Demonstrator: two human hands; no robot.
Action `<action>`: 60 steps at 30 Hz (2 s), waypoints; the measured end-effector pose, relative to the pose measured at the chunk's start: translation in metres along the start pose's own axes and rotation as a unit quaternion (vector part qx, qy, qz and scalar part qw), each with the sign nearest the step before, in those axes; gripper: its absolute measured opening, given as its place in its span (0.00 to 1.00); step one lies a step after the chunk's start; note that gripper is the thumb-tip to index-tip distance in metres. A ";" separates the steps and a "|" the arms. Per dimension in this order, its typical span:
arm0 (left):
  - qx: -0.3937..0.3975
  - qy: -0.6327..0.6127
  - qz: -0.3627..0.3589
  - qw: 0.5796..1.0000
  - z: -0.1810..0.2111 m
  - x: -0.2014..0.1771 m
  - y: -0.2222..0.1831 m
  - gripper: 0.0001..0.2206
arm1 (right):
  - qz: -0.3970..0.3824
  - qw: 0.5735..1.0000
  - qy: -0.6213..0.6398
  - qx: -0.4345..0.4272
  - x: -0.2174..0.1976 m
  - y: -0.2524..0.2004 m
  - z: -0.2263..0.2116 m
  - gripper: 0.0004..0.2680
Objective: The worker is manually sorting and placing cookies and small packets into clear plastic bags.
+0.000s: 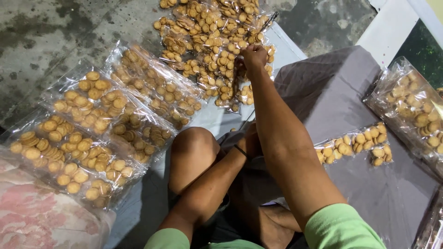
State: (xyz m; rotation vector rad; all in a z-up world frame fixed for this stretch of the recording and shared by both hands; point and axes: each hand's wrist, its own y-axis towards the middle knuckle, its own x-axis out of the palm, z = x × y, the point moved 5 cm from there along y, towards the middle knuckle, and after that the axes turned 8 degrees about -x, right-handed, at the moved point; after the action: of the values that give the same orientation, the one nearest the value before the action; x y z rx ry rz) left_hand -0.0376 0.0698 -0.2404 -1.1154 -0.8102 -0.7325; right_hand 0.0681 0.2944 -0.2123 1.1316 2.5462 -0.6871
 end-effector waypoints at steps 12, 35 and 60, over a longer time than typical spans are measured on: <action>0.211 0.556 0.079 0.800 -0.001 -0.009 0.026 0.08 | 0.043 0.990 0.131 0.033 0.007 0.007 0.013 0.09; 0.150 0.803 0.054 0.574 0.072 0.021 -0.027 0.10 | -0.119 0.916 0.342 -0.174 -0.177 -0.040 -0.145 0.06; 0.366 0.751 0.108 0.538 0.091 0.037 -0.100 0.17 | 0.210 0.887 -0.278 -0.303 -0.576 -0.290 0.053 0.10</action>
State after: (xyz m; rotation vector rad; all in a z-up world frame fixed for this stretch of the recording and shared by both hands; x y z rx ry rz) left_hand -0.1191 0.1254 -0.1414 0.4138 0.5644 -0.7198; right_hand 0.2322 -0.2613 0.0768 1.0112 1.7455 -0.0578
